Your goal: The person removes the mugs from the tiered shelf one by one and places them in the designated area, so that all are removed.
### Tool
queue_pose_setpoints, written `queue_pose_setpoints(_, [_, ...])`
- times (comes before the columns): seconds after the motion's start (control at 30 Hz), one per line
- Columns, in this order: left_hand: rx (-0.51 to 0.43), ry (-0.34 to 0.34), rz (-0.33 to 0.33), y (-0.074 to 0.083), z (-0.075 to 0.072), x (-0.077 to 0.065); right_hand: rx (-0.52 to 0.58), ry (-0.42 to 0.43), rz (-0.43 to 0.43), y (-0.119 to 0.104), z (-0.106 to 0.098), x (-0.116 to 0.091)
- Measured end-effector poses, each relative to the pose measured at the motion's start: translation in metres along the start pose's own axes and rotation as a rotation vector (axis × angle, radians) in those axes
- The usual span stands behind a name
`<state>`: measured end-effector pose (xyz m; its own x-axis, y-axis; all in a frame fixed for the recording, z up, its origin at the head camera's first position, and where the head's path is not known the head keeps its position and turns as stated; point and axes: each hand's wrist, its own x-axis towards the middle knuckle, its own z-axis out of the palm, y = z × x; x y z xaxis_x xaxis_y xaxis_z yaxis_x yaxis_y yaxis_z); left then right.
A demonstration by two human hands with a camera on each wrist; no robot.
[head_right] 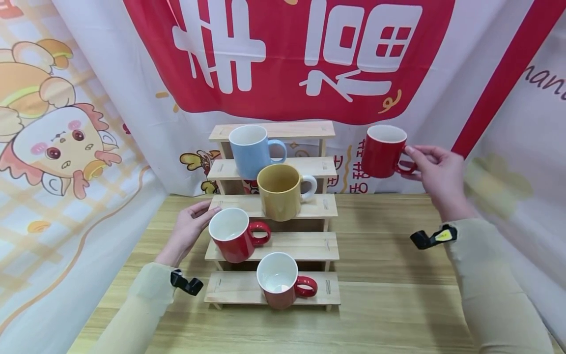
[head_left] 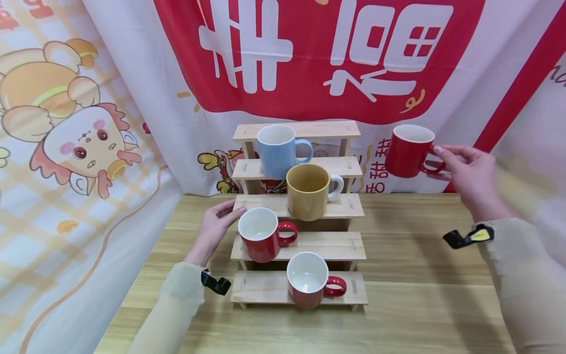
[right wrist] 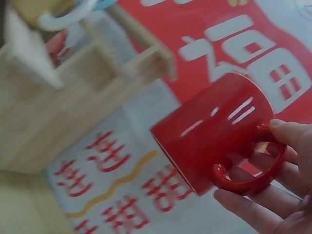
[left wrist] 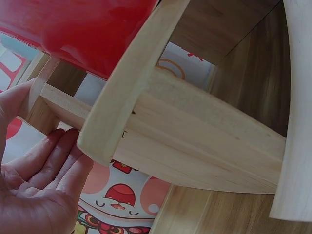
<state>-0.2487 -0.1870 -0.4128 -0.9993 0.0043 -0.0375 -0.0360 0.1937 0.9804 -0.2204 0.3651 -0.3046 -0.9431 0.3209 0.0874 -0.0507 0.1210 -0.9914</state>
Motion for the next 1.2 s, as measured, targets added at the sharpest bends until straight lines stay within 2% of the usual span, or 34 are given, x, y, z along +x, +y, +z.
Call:
queue_pose_setpoints(0.3, [0.005, 0.009, 0.008, 0.0, 0.001, 0.001, 0.068, 0.05, -0.051, 0.068, 0.032, 0.005])
queue_pose_setpoints(0.6, [-0.004, 0.01, 0.009, 0.0, 0.001, 0.001, 0.061, 0.059, -0.048, 0.121, 0.061, 0.009])
queue_pose_setpoints(0.9, [-0.012, 0.01, 0.016, 0.0, 0.001, 0.0, -0.09, 0.149, -0.002, 0.157, 0.072, 0.019])
queue_pose_setpoints(1.03, [-0.013, 0.01, 0.01, -0.001, 0.0, 0.0, -0.038, 0.164, -0.006, 0.167, 0.077, 0.021])
queue_pose_setpoints(1.2, [-0.008, 0.005, 0.012, -0.001, 0.0, 0.0, -0.025, 0.216, -0.008, 0.175, 0.083, 0.02])
